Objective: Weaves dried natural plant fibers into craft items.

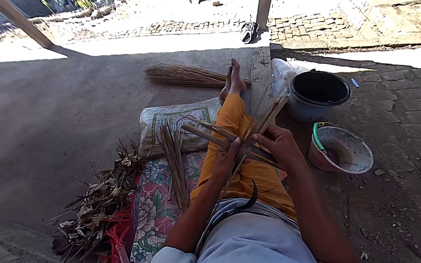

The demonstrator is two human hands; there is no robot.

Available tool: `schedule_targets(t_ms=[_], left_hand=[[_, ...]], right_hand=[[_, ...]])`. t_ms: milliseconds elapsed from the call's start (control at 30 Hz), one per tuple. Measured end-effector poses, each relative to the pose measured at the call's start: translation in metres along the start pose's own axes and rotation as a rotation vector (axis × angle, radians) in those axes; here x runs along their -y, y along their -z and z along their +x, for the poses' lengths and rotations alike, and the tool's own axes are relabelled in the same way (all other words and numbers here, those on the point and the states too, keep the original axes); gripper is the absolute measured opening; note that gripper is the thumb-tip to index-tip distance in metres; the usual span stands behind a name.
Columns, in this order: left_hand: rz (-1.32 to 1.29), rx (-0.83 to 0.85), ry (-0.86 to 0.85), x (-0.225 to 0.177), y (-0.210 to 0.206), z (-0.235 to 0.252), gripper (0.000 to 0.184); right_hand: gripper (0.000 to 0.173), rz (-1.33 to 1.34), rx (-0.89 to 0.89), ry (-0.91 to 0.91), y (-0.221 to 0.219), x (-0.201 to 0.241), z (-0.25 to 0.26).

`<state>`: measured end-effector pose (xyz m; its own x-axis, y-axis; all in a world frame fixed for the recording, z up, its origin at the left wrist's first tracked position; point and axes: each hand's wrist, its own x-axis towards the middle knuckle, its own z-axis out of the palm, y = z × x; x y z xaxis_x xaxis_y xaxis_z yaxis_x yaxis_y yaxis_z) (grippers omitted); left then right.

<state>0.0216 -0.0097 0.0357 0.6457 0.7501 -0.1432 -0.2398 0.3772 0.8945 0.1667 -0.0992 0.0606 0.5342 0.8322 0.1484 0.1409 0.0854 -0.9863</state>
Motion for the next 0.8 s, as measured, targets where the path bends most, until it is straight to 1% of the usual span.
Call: schedule_targets(t_ms=[133,233,367,433,500,633,733,800], left_hand=[[0.006,-0.02,-0.012,0.0,0.007,0.002,0.019],[0.005,-0.027,-0.001,-0.002,0.007,0.003,0.019],[0.022,-0.049,-0.021,-0.006,0.012,0.009,0.021],[0.034,-0.078,-0.032,-0.009,0.014,0.013,0.021],[0.021,-0.1,-0.043,-0.011,0.014,0.016,0.022],[-0.129,-0.121,-0.01,-0.013,0.01,0.017,0.027],[-0.312,-0.133,0.137,-0.019,0.008,0.02,0.029],[-0.395,-0.107,0.213,-0.019,0.01,0.023,0.036]], right_hand=[[0.003,-0.081,-0.038,0.011,0.007,-0.007,0.002],[0.004,-0.074,-0.059,0.007,0.006,-0.009,0.002],[0.01,-0.136,-0.122,0.06,0.007,-0.002,-0.001],[0.007,-0.133,-0.102,0.084,0.007,0.001,-0.003],[0.007,-0.105,-0.029,0.085,0.004,0.002,-0.004],[0.02,-0.181,0.13,0.11,-0.008,-0.013,-0.002],[0.036,-0.303,0.177,0.146,-0.015,-0.02,0.001],[0.043,-0.328,0.181,0.156,-0.019,-0.024,0.002]])
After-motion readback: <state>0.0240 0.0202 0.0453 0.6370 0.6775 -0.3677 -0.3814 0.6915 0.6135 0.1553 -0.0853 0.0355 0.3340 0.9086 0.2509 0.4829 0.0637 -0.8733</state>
